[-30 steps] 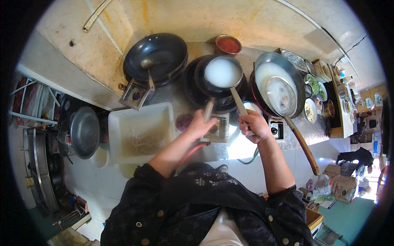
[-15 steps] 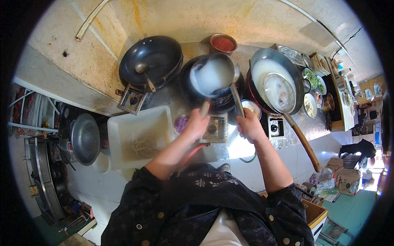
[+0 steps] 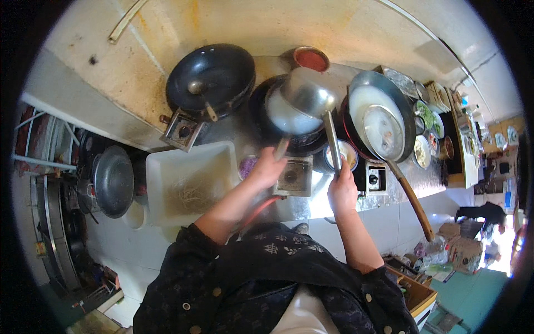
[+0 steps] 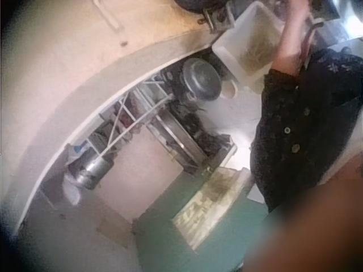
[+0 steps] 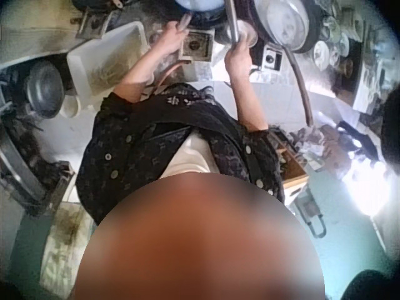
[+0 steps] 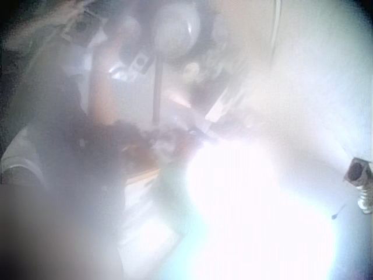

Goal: The person assembles bowls of soup in a commercial kitchen. They scoop broth and ingredients from pots and containers, add chopped greens and seasonings, and place finished bowls on a counter. The process is repeated for multiple bowls.

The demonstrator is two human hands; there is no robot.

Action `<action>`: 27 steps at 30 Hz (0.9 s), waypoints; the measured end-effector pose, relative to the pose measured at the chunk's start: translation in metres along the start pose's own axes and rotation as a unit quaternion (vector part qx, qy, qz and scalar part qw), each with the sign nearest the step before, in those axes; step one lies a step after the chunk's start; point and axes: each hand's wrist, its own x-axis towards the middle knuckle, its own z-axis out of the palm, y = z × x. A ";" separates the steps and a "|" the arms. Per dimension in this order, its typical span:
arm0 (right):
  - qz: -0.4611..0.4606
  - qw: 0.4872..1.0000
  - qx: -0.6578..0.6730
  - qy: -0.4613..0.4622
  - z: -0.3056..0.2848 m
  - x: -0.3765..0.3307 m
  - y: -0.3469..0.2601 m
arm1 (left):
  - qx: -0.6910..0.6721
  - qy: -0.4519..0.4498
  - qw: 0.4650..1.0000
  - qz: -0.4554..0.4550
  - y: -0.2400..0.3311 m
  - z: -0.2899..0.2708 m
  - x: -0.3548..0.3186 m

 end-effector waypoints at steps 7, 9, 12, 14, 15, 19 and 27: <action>-0.061 0.977 0.205 -0.021 -0.012 0.034 -0.066 | -0.024 0.189 0.979 0.074 -0.026 -0.017 -0.009; -0.116 0.985 0.131 -0.006 0.006 0.061 -0.108 | -0.047 0.190 0.973 0.121 -0.039 -0.025 -0.028; -0.148 0.979 0.080 -0.114 0.036 0.089 -0.163 | -0.189 0.089 0.971 0.113 -0.048 -0.039 -0.054; -0.108 0.975 0.099 -0.168 0.045 0.098 -0.182 | -0.158 0.083 0.974 0.138 -0.046 -0.049 -0.076; -0.100 0.974 0.111 -0.171 0.047 0.097 -0.189 | -0.136 0.097 0.982 0.085 -0.042 -0.055 -0.090; -0.132 0.968 0.129 -0.170 0.041 0.085 -0.180 | -0.067 0.060 0.993 0.082 -0.015 -0.060 -0.133; -0.324 0.890 0.214 -0.239 -0.006 -0.035 0.065 | -0.219 -0.264 0.931 0.128 0.082 -0.003 -0.137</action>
